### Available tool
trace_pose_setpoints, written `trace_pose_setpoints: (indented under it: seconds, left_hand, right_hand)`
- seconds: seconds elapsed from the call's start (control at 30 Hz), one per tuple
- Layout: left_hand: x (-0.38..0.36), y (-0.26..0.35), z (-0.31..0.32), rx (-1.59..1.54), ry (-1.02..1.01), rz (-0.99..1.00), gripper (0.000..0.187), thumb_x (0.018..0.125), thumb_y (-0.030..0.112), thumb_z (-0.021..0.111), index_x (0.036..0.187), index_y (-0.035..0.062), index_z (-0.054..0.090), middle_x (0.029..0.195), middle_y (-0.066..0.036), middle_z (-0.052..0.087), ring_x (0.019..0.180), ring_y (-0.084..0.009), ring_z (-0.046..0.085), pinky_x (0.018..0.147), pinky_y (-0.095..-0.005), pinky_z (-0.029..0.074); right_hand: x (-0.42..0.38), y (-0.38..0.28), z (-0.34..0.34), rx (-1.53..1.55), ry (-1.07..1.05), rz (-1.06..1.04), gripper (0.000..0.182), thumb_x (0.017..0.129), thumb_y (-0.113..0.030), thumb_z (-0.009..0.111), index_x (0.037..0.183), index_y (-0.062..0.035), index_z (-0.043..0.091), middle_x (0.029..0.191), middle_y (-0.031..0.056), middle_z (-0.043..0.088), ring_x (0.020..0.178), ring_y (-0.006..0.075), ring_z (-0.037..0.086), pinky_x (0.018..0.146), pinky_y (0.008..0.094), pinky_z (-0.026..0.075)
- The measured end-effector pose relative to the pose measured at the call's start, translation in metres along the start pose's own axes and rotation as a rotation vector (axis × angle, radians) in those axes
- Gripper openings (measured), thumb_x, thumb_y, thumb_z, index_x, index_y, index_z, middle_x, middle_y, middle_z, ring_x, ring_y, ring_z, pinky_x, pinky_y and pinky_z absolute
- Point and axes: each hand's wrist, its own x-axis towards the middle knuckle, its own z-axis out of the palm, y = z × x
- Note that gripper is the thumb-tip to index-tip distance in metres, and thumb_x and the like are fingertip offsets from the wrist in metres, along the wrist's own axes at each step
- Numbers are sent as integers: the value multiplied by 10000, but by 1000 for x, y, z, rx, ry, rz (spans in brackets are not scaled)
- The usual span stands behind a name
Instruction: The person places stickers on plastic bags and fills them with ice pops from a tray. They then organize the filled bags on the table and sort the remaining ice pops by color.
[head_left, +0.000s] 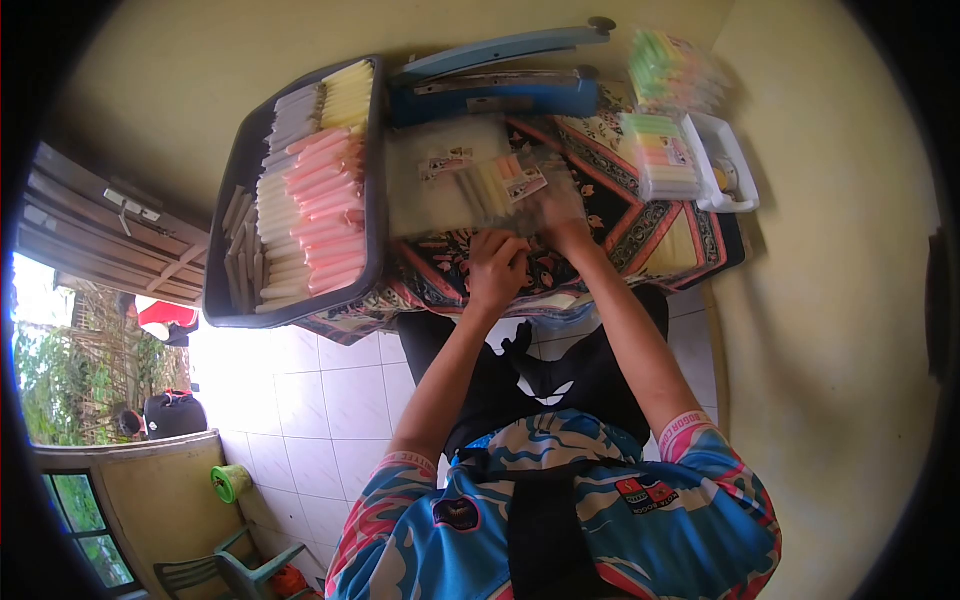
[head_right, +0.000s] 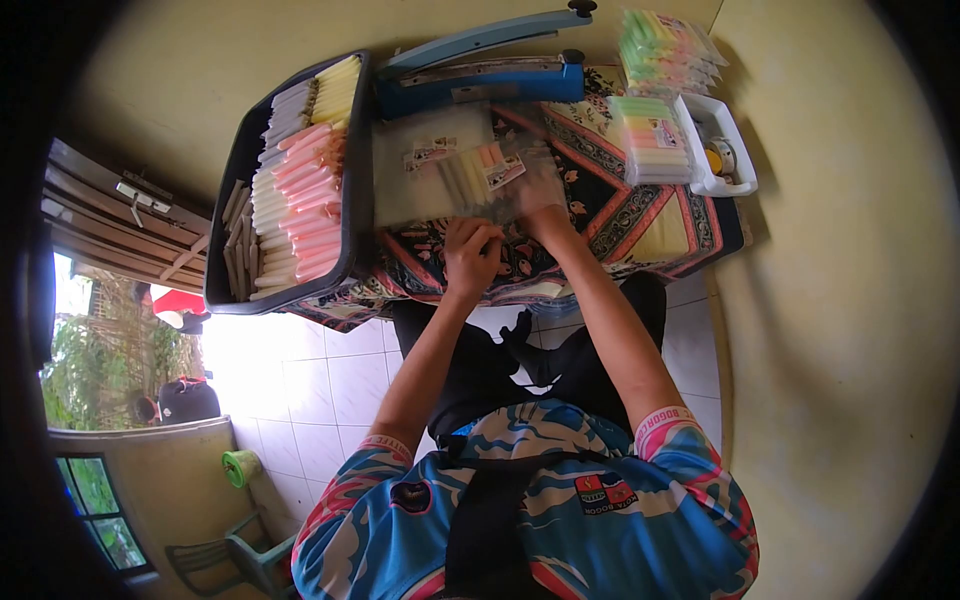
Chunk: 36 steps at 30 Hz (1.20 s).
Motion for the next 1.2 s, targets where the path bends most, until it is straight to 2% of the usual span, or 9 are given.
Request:
trace_pose_setpoints:
  seconds: [0.07, 0.17, 0.37, 0.47, 0.67, 0.77, 0.87, 0.97, 1.2]
  left_hand:
    - [0, 0, 0, 5, -1, 4, 173, 620, -28, 688, 752, 74, 643, 826, -61, 616, 820, -276, 574, 739, -396, 447]
    - [0, 1, 0, 8, -7, 2, 170, 622, -28, 686, 754, 72, 645, 823, -62, 614, 814, -279, 573, 734, -399, 448]
    - [1, 2, 0, 10, -2, -2, 166, 659, -28, 681, 787, 71, 648, 819, -68, 614, 811, -285, 577, 728, -403, 445]
    - [4, 5, 0, 21, -10, 5, 154, 686, -24, 677, 801, 75, 647, 813, -71, 614, 812, -286, 579, 722, -408, 441]
    - [4, 5, 0, 23, -48, 11, 136, 698, -13, 669, 794, 80, 643, 802, -69, 611, 817, -288, 578, 729, -415, 435]
    - [3, 4, 1, 28, -61, 15, 141, 680, -12, 667, 785, 78, 643, 800, -68, 604, 822, -288, 575, 738, -415, 434]
    - [2, 3, 1, 29, -75, 20, 143, 659, -11, 666, 769, 77, 641, 799, -67, 597, 825, -286, 572, 742, -413, 433]
    - [2, 3, 1, 31, -82, 15, 141, 649, -9, 665, 758, 77, 641, 800, -67, 594, 825, -285, 569, 741, -413, 431]
    - [0, 2, 2, 36, -82, 22, 137, 654, -7, 662, 757, 81, 645, 800, -66, 588, 828, -283, 560, 731, -415, 429]
  right_hand:
    - [0, 2, 2, -80, 95, -111, 309, 731, -160, 661, 1039, -163, 685, 1149, 112, 608, 1131, 333, 525, 950, 468, 420]
    - [0, -1, 0, -51, -37, 8, 321, 732, -152, 653, 1051, -159, 684, 1147, 121, 607, 1125, 339, 527, 961, 478, 405]
    - [-1, 2, 22, -81, 40, 63, 301, 737, -147, 637, 1035, -135, 678, 1136, 136, 604, 1099, 348, 530, 932, 474, 404]
    - [-1, 5, 15, -64, -98, 20, 402, 736, -220, 713, 1116, -111, 640, 1213, 150, 566, 1156, 387, 482, 954, 468, 409]
    - [0, -8, -13, 274, 131, 101, 293, 870, -297, 579, 1067, -98, 665, 1231, 166, 587, 1092, 401, 523, 942, 496, 401]
    - [0, -7, -8, 261, 153, 79, 247, 895, -291, 544, 1017, -125, 681, 1162, 147, 618, 1056, 365, 550, 907, 484, 412]
    - [2, -13, -24, 78, -76, 57, 227, 888, -266, 539, 1015, -140, 679, 1121, 120, 626, 1025, 324, 567, 874, 466, 417]
    - [1, -3, 2, 29, 4, 10, 230, 854, -258, 565, 1030, -154, 671, 1065, 88, 634, 1010, 291, 572, 853, 455, 414]
    - [-2, -5, -5, 39, 62, -78, 217, 894, -240, 528, 1024, -125, 658, 1076, 133, 620, 1024, 356, 551, 839, 472, 424]
